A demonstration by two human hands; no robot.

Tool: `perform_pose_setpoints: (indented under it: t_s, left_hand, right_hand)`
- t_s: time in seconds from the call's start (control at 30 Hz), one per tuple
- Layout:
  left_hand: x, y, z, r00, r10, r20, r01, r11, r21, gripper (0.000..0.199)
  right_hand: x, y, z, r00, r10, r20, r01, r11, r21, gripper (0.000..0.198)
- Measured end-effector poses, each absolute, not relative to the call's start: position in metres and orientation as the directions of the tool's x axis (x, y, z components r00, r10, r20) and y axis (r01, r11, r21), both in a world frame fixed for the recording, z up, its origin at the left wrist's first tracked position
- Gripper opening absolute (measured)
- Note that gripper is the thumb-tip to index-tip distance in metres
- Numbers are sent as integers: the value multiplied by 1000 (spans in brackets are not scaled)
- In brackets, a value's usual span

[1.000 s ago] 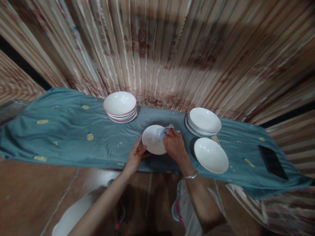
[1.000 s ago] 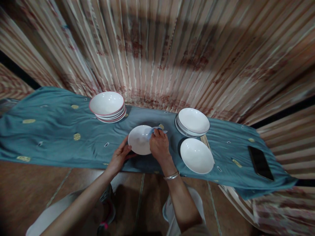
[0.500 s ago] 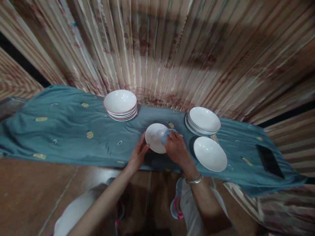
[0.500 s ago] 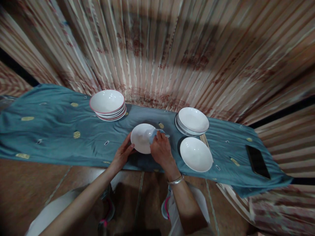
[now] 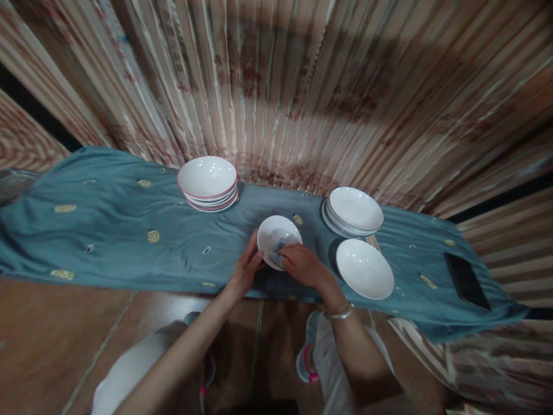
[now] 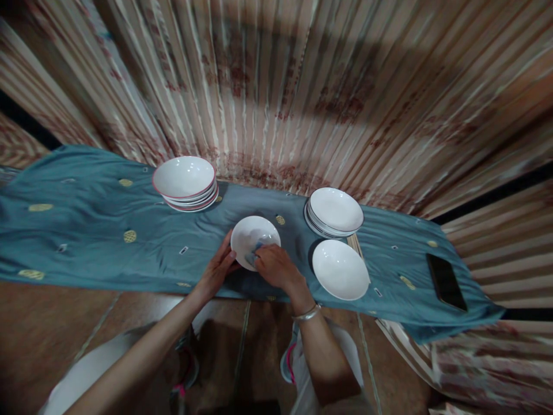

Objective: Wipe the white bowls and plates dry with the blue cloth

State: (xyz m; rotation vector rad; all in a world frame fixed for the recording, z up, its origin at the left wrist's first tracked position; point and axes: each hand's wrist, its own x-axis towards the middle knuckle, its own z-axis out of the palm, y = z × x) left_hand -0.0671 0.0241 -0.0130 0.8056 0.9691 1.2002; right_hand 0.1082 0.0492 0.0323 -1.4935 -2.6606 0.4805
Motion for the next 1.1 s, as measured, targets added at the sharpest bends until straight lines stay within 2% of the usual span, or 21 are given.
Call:
perform_pose_setpoints:
  t_s: [0.17, 0.33, 0.5, 0.67, 0.8, 0.97, 1.1]
  left_hand:
    - [-66, 25, -15, 73, 986, -148, -390, 165, 906, 75]
    - [-66, 27, -19, 56, 982, -178, -377, 186, 907, 72]
    - [-67, 29, -23, 69, 986, -153, -345, 168, 924, 73]
    - [-67, 28, -24, 129, 989, -77, -241, 107, 964, 76]
    - [-66, 25, -24, 153, 988, 17, -111, 0, 994, 72]
    - [-68, 22, -20, 198, 976, 93, 63, -108, 992, 68]
    - [-67, 18, -15, 249, 959, 135, 72, -158, 985, 64]
  right_hand:
    - [107, 52, 37, -590, 800, -109, 715, 454, -532, 30]
    - [107, 54, 32, -588, 808, -17, 536, 374, -757, 34]
    - [97, 55, 18, -501, 857, 121, 370, 339, -865, 42]
    - [85, 56, 10, -396, 860, 322, 348, 465, -814, 40]
    - [81, 58, 12, -321, 833, 450, 449, 553, -702, 38]
    - [81, 59, 11, -248, 829, 501, 639, 529, -559, 40]
    - [89, 66, 6, -192, 838, 511, 721, 474, -506, 41]
